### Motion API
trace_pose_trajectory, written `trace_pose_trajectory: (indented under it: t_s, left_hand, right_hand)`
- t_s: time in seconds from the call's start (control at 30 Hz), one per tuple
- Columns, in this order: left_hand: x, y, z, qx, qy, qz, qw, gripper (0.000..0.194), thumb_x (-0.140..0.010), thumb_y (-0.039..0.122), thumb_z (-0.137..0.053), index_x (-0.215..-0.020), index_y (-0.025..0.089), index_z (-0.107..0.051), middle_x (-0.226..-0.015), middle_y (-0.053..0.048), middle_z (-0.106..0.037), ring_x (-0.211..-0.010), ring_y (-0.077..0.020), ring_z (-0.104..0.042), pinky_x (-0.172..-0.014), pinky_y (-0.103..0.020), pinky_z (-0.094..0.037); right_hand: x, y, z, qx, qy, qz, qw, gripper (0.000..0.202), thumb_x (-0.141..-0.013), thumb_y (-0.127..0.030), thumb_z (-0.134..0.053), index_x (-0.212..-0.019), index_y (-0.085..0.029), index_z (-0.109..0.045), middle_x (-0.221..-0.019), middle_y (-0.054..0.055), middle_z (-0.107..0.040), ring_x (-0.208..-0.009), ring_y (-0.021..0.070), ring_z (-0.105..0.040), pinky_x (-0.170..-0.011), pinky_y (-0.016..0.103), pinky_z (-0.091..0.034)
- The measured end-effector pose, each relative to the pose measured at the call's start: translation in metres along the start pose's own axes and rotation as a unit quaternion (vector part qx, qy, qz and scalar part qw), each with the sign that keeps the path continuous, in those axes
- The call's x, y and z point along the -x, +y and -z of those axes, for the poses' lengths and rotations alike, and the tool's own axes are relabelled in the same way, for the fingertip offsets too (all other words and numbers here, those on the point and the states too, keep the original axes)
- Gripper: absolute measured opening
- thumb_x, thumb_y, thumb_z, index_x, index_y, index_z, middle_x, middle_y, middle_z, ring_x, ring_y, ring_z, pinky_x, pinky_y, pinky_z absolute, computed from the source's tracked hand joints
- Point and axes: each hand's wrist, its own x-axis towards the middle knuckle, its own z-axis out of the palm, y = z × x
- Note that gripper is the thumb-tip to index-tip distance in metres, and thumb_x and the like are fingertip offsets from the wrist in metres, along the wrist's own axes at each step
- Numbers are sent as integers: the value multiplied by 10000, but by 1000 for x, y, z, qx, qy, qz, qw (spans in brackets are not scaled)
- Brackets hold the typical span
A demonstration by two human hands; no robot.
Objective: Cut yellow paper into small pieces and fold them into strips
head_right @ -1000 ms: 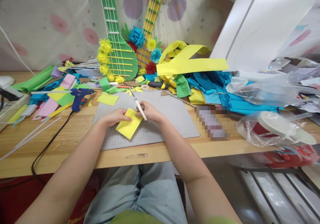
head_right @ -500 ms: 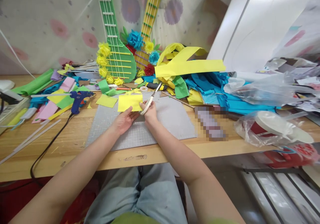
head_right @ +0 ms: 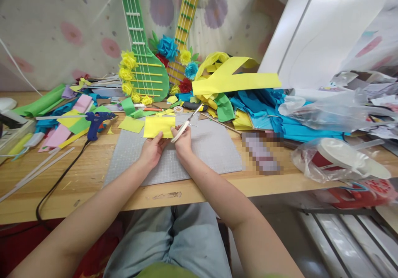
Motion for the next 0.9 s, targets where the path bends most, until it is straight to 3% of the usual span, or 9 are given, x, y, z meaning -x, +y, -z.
trace_pose_trajectory:
  t_s: [0.2, 0.37, 0.47, 0.53, 0.7, 0.9]
  left_hand:
    - [-5, 9, 2, -9, 63, 3, 998, 167, -741, 96, -567, -896, 146, -605, -839, -42, -700, -789, -144, -660, -815, -299, -511]
    - [-18, 37, 22, -51, 74, 23, 996, 181, -733, 81, -537, -898, 123, -598, -702, -34, -683, -647, -122, -647, -725, -272, -535]
    - [-26, 57, 38, -42, 67, 68, 995, 275, -734, 64, -480, -981, 123, -585, -686, -34, -680, -609, -115, -638, -633, -228, -543]
    - [-29, 67, 46, -33, 60, 84, 994, 341, -724, 60, -459, -1040, 130, -567, -733, -39, -689, -616, -119, -644, -580, -201, -538]
    - [-29, 74, 50, -16, 45, 99, 994, 398, -708, 67, -436, -1087, 125, -544, -787, -53, -690, -646, -144, -660, -566, -213, -546]
    - [-27, 74, 49, -16, 43, 103, 994, 364, -720, 65, -418, -1055, 114, -552, -764, -47, -688, -640, -145, -662, -557, -212, -546]
  right_hand:
    - [1, -1, -3, -4, -33, -25, 999, 508, -478, -350, -736, -817, -210, -384, -721, -55, -488, -594, 71, -485, -548, 213, -424]
    - [-10, -18, 16, 85, -177, -37, 980, 438, -580, -460, -705, -798, -196, -432, -660, -40, -523, -538, 74, -470, -491, 208, -394]
    - [-19, -32, 38, 123, -339, -52, 931, 441, -684, -590, -576, -808, -177, -481, -556, -44, -484, -470, 74, -431, -430, 199, -334]
    - [-23, -40, 51, 142, -424, -91, 890, 525, -685, -667, -517, -834, -163, -505, -575, -22, -514, -472, 82, -445, -426, 204, -340]
    - [-25, -43, 60, 148, -512, -185, 825, 689, -647, -783, -412, -859, -139, -531, -650, 35, -580, -555, 128, -542, -477, 241, -429]
    - [-25, -36, 59, 127, -569, -265, 768, 777, -653, -815, -328, -868, -104, -556, -633, 68, -612, -506, 146, -574, -432, 243, -441]
